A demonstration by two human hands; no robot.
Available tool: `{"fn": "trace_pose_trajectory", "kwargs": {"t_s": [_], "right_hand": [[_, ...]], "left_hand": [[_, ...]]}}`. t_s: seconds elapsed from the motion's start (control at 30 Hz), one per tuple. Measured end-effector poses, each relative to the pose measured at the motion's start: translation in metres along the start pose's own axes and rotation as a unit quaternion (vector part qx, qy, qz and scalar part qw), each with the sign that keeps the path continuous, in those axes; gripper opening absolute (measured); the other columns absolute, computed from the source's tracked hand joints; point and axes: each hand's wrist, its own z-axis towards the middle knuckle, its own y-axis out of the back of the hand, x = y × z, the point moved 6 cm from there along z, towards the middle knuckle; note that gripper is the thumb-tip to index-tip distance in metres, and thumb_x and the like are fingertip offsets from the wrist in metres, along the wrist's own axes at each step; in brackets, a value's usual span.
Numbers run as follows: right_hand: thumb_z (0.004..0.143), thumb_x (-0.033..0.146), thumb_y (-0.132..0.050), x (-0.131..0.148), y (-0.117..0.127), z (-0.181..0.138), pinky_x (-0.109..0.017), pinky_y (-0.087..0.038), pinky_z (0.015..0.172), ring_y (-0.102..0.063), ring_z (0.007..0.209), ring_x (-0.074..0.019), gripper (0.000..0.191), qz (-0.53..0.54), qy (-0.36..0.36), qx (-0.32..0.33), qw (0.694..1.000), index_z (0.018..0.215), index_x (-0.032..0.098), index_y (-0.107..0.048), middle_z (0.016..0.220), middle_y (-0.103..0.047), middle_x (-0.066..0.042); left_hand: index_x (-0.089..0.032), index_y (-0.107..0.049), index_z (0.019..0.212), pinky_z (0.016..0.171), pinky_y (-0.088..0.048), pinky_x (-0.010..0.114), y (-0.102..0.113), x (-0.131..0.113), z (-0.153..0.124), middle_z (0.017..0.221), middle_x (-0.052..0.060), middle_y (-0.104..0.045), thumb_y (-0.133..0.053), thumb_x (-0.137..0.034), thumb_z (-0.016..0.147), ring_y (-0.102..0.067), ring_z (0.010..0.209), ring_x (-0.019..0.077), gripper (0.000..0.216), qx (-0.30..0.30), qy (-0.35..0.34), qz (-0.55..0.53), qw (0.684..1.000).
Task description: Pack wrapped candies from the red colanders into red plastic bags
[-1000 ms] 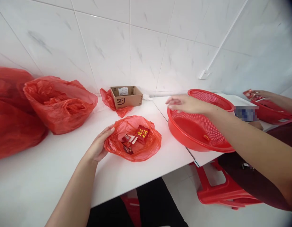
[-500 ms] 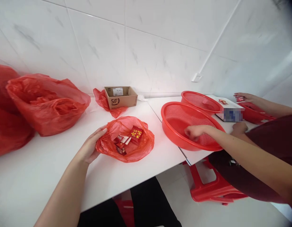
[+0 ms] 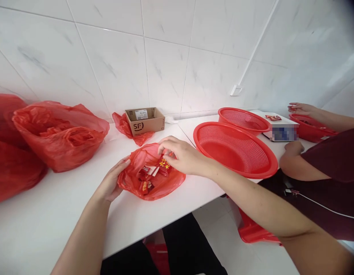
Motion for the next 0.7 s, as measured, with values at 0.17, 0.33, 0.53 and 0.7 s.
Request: {"fn": "trace_pose_trajectory", "kwargs": {"t_s": [0.17,0.33,0.53,0.7], "right_hand": [[0.083,0.021,-0.06,-0.035,-0.017,-0.032,-0.042,-0.044,0.098,-0.048,0.123,-0.0247,0.035,-0.091,-0.072,-0.137,0.984,0.117,0.021,-0.054,0.135,-0.049,-0.012],[0.088,0.029,-0.054,-0.075,-0.046,-0.091,-0.034,-0.051,0.081,-0.062,0.094,-0.0196,0.029,0.023,-0.202,-0.201,0.958,0.117,0.022,-0.053,0.114,-0.063,-0.007],[0.093,0.04,-0.047,-0.084,-0.081,-0.143,-0.026,-0.047,0.062,-0.059,0.071,-0.0165,0.024,0.072,-0.238,-0.257,0.934,0.09,0.019,-0.057,0.084,-0.065,-0.005],[0.094,0.041,-0.046,-0.081,-0.088,-0.142,-0.026,-0.045,0.064,-0.057,0.064,-0.0148,0.025,0.029,-0.186,-0.248,0.95,0.092,0.019,-0.057,0.078,-0.065,-0.003]], "left_hand": [[-0.023,-0.06,0.125,0.058,-0.056,0.029,0.004,-0.004,0.005,0.118,0.008,-0.069,-0.061,-0.047,0.082,-0.069,0.09,0.0258,0.049,-0.032,-0.019,-0.022,0.999],[-0.022,-0.053,0.133,0.077,-0.056,0.032,0.017,-0.002,-0.013,0.127,0.012,-0.064,-0.07,-0.044,0.077,-0.066,0.103,0.0264,0.062,-0.131,-0.058,0.059,0.988],[-0.018,-0.065,0.1,0.078,-0.052,0.034,0.027,0.027,-0.073,0.094,0.008,-0.072,-0.071,-0.053,0.073,-0.068,0.086,0.0234,0.045,-0.191,-0.1,0.164,0.963],[-0.02,-0.055,0.08,0.066,-0.048,0.026,0.033,0.032,-0.091,0.074,-0.001,-0.063,-0.074,-0.048,0.07,-0.06,0.07,0.0156,0.035,-0.267,-0.17,0.165,0.934]]}}
